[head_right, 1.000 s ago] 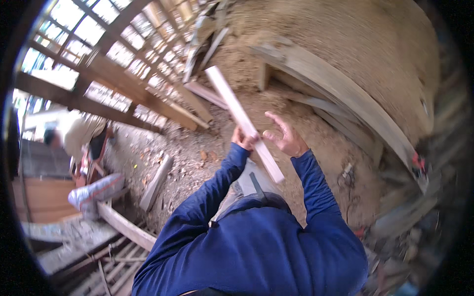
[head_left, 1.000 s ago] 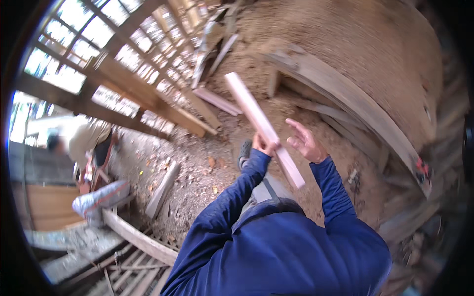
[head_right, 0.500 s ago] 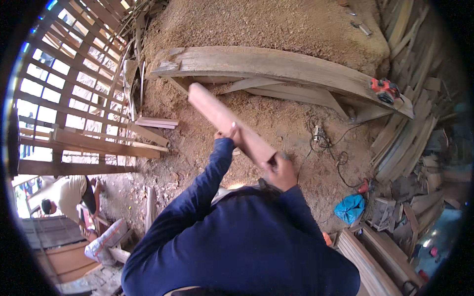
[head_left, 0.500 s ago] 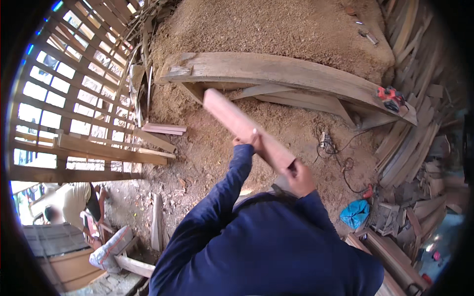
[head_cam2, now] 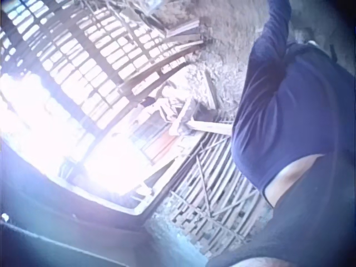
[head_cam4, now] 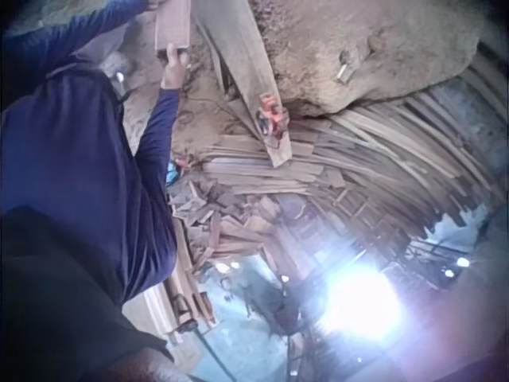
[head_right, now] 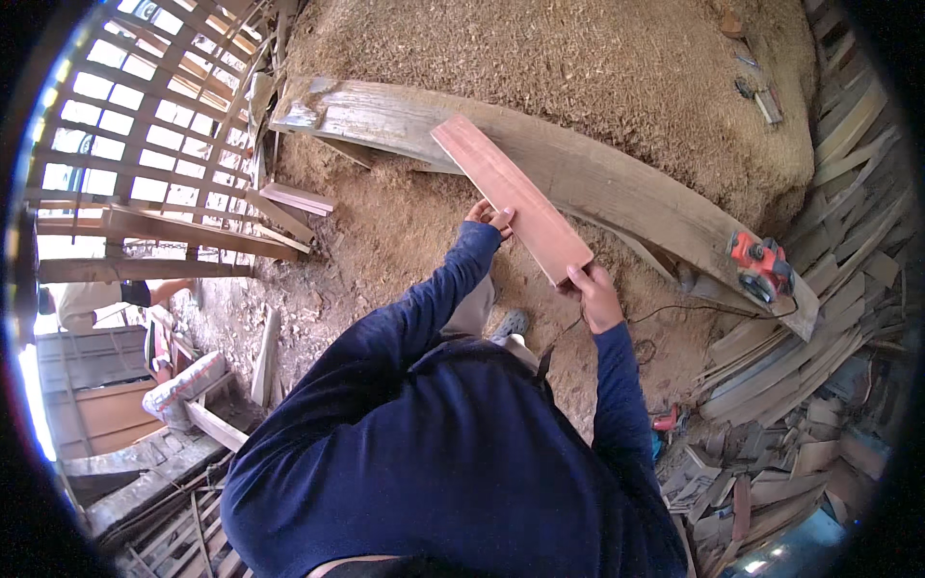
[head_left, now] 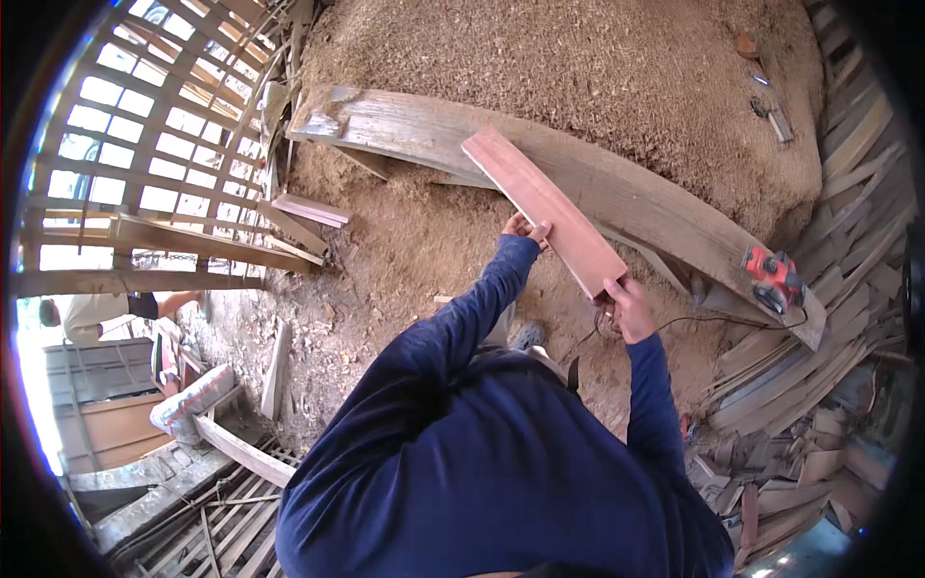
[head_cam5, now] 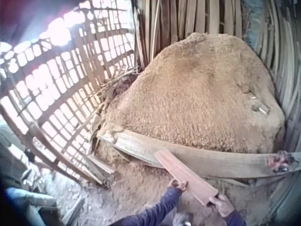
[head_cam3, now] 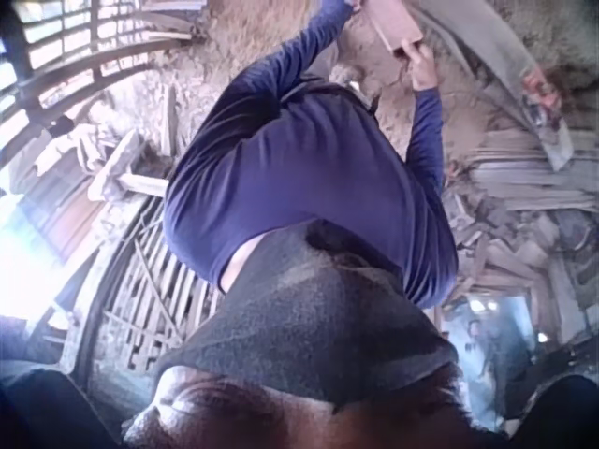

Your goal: Sanding a wooden board with a power sander and then cutting it with a circular saw in a workshop.

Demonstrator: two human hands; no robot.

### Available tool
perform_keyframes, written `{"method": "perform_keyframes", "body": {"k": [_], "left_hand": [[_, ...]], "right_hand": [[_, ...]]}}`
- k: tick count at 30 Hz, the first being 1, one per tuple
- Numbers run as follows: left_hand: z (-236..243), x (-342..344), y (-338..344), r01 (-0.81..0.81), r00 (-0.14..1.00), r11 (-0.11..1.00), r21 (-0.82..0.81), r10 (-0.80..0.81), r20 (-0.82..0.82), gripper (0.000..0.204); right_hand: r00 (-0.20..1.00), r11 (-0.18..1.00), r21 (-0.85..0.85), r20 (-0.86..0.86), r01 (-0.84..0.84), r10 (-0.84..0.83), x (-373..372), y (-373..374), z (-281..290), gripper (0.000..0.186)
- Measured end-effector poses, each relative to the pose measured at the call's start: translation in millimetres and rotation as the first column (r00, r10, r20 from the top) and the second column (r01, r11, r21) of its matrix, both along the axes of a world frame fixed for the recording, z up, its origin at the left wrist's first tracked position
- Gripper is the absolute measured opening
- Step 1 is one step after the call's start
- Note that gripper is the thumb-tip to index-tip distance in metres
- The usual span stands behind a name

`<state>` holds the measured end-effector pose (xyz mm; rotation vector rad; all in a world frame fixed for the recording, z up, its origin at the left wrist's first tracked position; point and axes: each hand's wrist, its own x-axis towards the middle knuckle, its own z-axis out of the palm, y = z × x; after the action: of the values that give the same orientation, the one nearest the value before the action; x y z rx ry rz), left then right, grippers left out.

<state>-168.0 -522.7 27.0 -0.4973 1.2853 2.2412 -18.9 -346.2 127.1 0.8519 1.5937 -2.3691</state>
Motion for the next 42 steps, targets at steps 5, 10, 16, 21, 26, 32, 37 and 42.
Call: {"method": "perform_keyframes", "body": {"k": [5, 10, 16, 21, 26, 32, 37, 42], "left_hand": [[-56, -61, 23, -0.007, 0.989, 0.930, 0.368, -0.049, 0.142, 0.034], [-94, -108, 78, -0.040, 0.970, 0.995, 0.094, 0.016, 0.242, 0.051], [-105, -119, 82, -0.164, 0.948, 0.985, 0.048, 0.143, 0.286, 0.048], [-65, -97, 114, -0.488, 0.871, 0.853, 0.185, 0.463, 0.163, 0.057], [-8, -103, 128, -0.623, 0.778, 0.775, 0.110, 0.598, 0.195, 0.066], [45, -103, 101, -0.619, 0.784, 0.736, 0.273, 0.601, 0.155, 0.077], [63, -102, 58, -0.637, 0.739, 0.516, 0.573, 0.621, 0.262, 0.054], [35, -128, 6, -0.458, 0.756, 0.670, 0.584, 0.639, -0.141, 0.044]], "right_hand": [[0.970, 0.943, 0.255, 0.169, -0.213, 0.173, -97, 32, -35, 0.032], [0.973, 0.479, 0.862, 0.066, -0.167, 0.222, -120, 112, -34, 0.053], [0.985, 0.201, 0.979, 0.080, -0.048, -0.154, 25, 427, 34, 0.050], [0.788, 0.112, 0.783, 0.592, -0.612, 0.166, 102, 574, 32, 0.067], [0.814, 0.408, 0.709, 0.542, -0.575, 0.206, 109, 589, 28, 0.053], [0.747, 0.372, 0.708, 0.330, -0.600, 0.577, -8, 462, 80, 0.040], [0.717, 0.550, 0.462, 0.483, -0.696, 0.502, -97, 337, 63, 0.034], [0.635, 0.254, 0.889, 0.053, -0.382, 0.771, -164, 254, 14, 0.036]]}}
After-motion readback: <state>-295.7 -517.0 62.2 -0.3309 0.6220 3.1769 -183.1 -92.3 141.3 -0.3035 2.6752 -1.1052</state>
